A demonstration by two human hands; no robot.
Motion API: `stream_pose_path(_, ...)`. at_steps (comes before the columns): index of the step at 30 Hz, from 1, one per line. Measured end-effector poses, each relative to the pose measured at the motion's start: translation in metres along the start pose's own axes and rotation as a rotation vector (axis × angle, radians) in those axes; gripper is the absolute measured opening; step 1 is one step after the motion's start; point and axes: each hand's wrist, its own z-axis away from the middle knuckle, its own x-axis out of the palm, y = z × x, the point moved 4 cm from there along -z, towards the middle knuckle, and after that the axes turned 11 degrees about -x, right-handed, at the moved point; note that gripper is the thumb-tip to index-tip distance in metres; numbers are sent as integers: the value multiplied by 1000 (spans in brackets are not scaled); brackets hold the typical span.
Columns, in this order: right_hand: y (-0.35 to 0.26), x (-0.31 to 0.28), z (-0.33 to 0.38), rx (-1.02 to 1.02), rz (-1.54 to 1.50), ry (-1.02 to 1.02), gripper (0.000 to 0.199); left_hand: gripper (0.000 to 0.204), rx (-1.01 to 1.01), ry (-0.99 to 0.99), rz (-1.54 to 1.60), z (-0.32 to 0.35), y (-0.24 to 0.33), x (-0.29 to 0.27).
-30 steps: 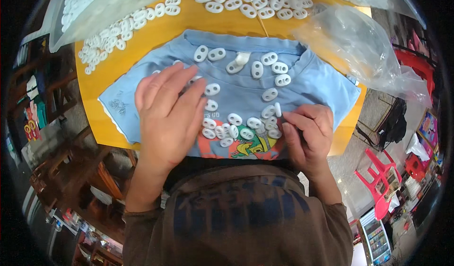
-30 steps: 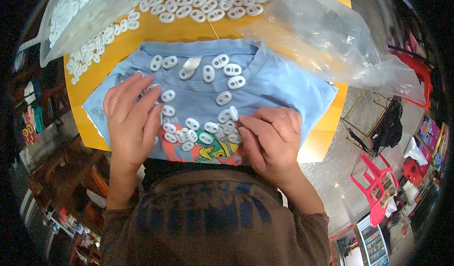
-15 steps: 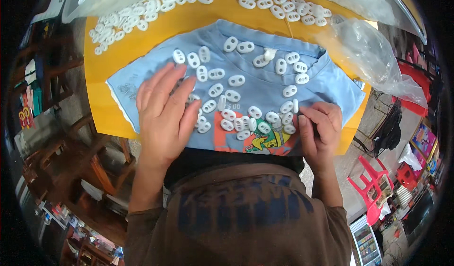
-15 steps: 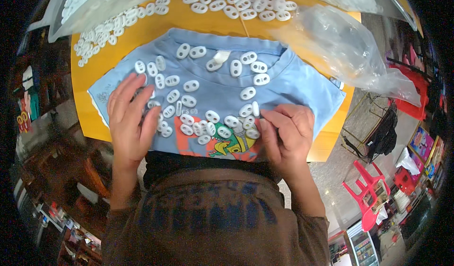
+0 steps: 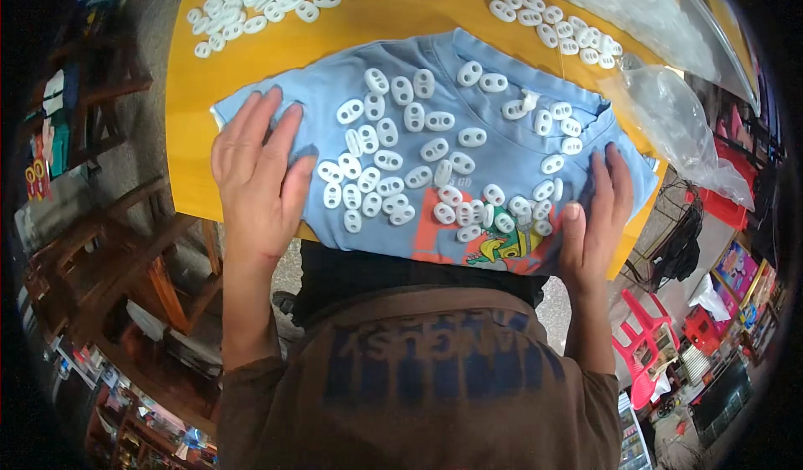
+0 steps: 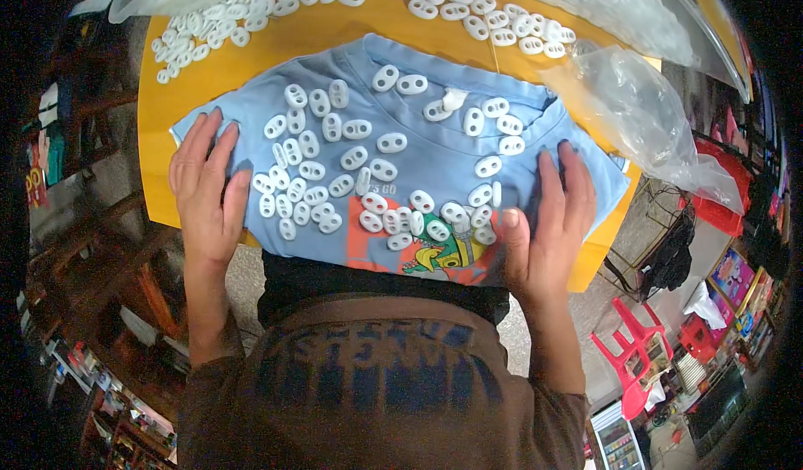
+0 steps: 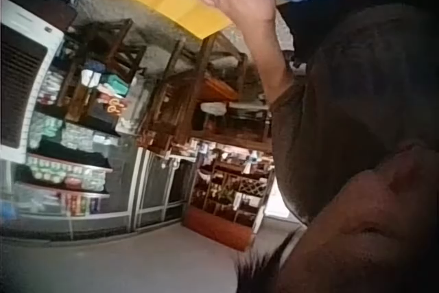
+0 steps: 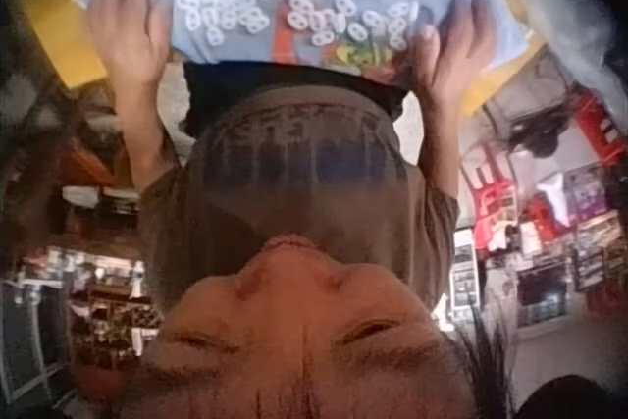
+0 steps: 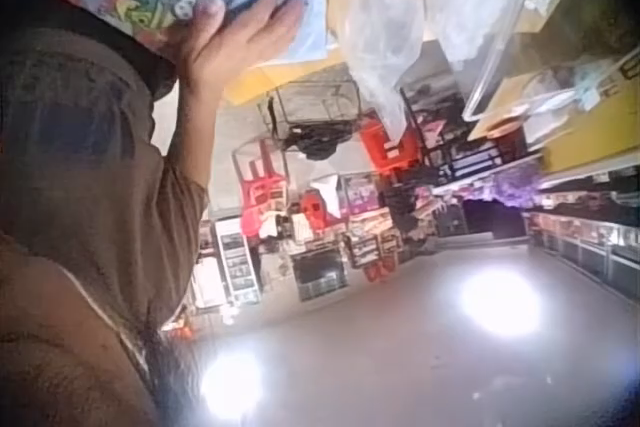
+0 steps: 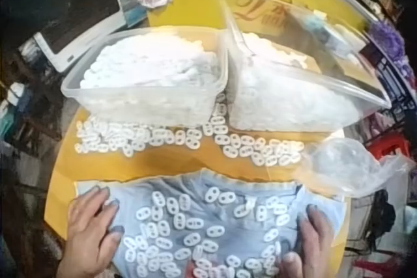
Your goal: Inspecting and sorting small white plastic cord locks for quality control on a blue t-shirt.
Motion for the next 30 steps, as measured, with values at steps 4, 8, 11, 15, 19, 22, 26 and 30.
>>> stream_pose_path(4, 3, 1, -10, -122, 129, -63, 57, 36, 57, 13, 64, -6, -6, 4)
stream_pose_path(8, 10, 0, -28, -191, 152, -78, 58, 37, 102, -4, 50, -17, -8, 1)
stream_pose_path(11, 15, -3, -35, -207, 152, -68, 57, 37, 137, -45, -28, -21, -11, 5)
stream_pose_path(15, 23, -5, -37, -237, 100, -61, 57, 37, 144, -5, 10, -23, -7, 3)
stream_pose_path(19, 22, -10, -33, -242, 34, -46, 57, 39, 75, -15, 109, -22, -3, -3)
stream_pose_path(22, 19, -17, -25, -252, -1, -38, 62, 39, 95, 26, 83, -17, 14, -11)
stream_pose_path(26, 7, -20, -9, -165, -26, -146, 67, 42, 298, -93, 132, -3, 75, -9)
stream_pose_path(30, 9, -16, 2, -106, 3, -202, 69, 38, 405, -234, 217, 3, 134, 22)
